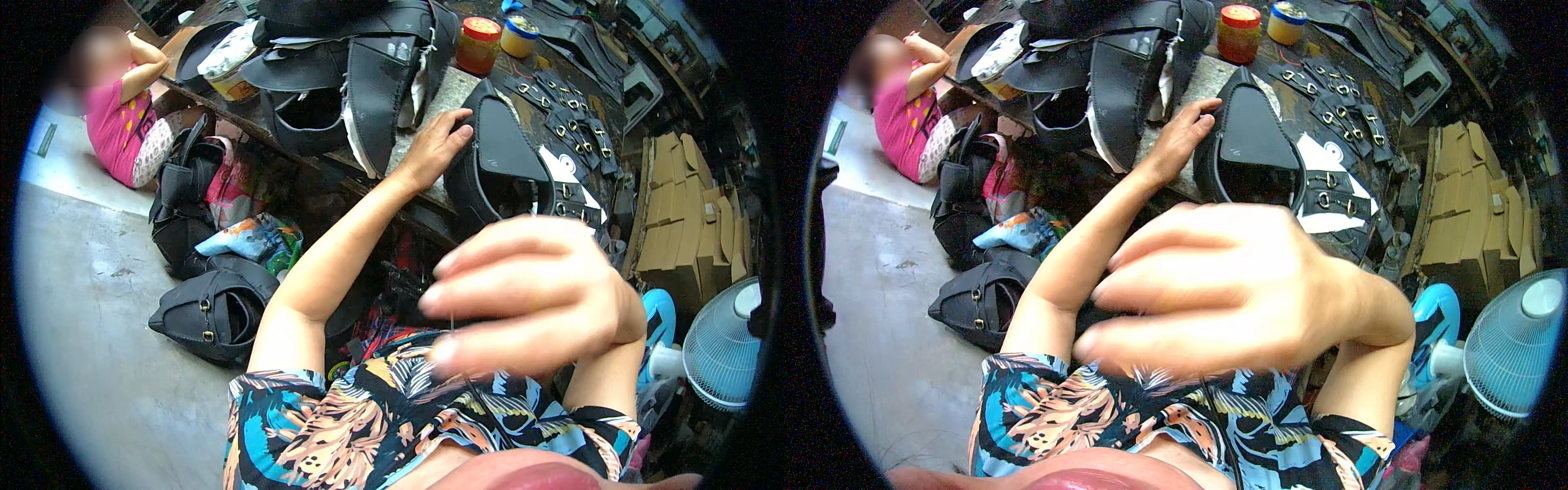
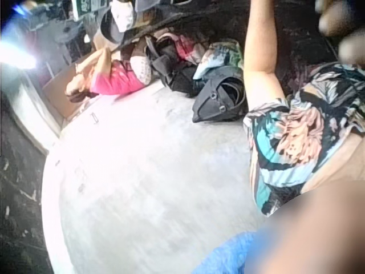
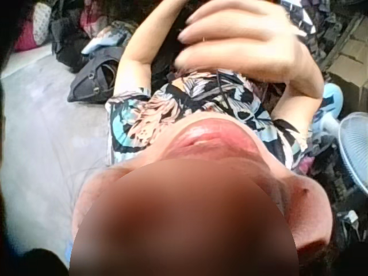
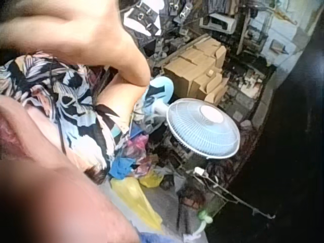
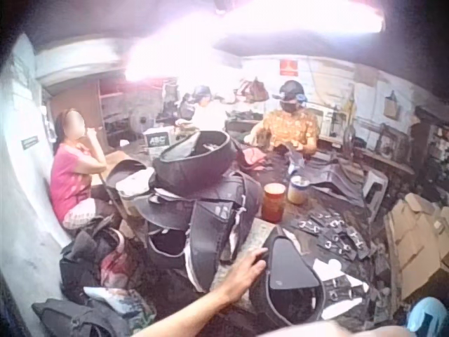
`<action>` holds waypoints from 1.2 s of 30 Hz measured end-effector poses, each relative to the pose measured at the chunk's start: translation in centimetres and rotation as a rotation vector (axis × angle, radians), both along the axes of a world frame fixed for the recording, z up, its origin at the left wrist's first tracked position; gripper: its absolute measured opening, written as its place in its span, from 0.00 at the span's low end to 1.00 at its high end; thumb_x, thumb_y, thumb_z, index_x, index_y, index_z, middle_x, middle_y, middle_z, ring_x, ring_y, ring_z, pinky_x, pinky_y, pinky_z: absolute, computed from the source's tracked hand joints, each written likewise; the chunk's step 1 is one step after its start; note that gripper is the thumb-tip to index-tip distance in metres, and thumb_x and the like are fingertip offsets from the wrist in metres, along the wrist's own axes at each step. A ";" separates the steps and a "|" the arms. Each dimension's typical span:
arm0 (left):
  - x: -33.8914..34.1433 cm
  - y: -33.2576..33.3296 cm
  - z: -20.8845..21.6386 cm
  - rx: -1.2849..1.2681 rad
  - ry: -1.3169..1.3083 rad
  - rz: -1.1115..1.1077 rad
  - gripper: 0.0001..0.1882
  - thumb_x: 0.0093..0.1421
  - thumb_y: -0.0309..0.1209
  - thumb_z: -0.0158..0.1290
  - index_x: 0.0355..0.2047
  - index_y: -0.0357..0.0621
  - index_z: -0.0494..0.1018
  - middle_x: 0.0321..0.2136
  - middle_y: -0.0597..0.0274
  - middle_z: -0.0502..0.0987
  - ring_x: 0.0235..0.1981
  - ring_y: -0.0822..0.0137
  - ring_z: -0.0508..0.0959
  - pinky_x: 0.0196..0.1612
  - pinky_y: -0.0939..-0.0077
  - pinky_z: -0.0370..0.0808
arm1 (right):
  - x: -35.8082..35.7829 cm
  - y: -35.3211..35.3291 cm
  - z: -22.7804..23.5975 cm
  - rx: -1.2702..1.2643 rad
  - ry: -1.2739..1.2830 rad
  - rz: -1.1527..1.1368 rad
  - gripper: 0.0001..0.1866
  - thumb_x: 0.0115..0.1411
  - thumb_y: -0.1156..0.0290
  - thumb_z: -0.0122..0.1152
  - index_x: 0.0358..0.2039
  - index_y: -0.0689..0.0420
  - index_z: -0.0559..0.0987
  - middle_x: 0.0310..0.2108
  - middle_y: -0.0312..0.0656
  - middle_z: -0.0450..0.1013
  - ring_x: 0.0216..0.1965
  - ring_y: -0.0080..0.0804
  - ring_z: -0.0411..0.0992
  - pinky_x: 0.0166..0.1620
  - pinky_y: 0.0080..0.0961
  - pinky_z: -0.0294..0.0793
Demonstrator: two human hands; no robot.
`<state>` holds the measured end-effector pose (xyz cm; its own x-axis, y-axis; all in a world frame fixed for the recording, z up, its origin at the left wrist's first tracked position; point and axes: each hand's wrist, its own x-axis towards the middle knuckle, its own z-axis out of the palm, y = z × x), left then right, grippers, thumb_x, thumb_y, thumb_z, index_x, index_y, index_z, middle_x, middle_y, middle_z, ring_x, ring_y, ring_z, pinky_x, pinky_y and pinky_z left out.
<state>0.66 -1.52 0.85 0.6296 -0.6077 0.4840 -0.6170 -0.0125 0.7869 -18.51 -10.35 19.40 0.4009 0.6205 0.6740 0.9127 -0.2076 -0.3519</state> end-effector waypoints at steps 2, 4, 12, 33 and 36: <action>0.0 0.1 0.2 0.009 0.032 -0.009 0.26 0.66 0.48 0.43 0.53 0.38 0.67 0.50 0.45 0.70 0.55 0.49 0.69 0.57 0.64 0.64 | 0.4 1.9 0.9 0.074 -0.076 0.146 0.11 0.56 0.67 0.60 0.40 0.48 0.83 0.37 0.44 0.77 0.32 0.33 0.76 0.34 0.25 0.78; -0.1 0.1 0.4 0.009 -0.009 -0.008 0.26 0.66 0.47 0.43 0.53 0.38 0.67 0.49 0.45 0.71 0.54 0.49 0.69 0.56 0.63 0.64 | 0.6 2.8 1.2 0.094 -0.067 0.209 0.13 0.56 0.69 0.59 0.42 0.45 0.83 0.38 0.41 0.77 0.31 0.30 0.75 0.34 0.24 0.77; 0.0 0.1 0.4 0.000 0.046 -0.021 0.25 0.66 0.46 0.43 0.53 0.38 0.66 0.49 0.46 0.70 0.53 0.49 0.69 0.56 0.64 0.64 | 1.7 -2.5 0.6 0.091 0.047 0.285 0.14 0.61 0.64 0.54 0.45 0.54 0.79 0.39 0.42 0.77 0.37 0.30 0.75 0.42 0.26 0.75; -0.4 0.1 0.5 -0.091 0.214 -0.003 0.33 0.63 0.50 0.47 0.58 0.34 0.61 0.54 0.44 0.67 0.57 0.52 0.68 0.59 0.64 0.62 | 30.4 -4.1 2.1 0.550 0.347 -0.326 0.30 0.53 0.77 0.61 0.57 0.62 0.66 0.54 0.45 0.67 0.57 0.30 0.62 0.58 0.26 0.61; -0.4 0.1 0.7 -0.109 0.223 -0.014 0.34 0.64 0.52 0.45 0.58 0.34 0.60 0.54 0.43 0.67 0.57 0.52 0.68 0.59 0.64 0.62 | 30.7 -3.0 2.9 0.069 0.043 -0.620 0.37 0.49 0.64 0.68 0.59 0.60 0.65 0.58 0.49 0.64 0.60 0.41 0.60 0.64 0.34 0.55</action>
<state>0.26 -1.38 1.51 0.7200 -0.5690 0.3972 -0.4271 0.0877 0.8999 12.20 -13.34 22.34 0.7000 0.2197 0.6795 0.6146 -0.6698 -0.4166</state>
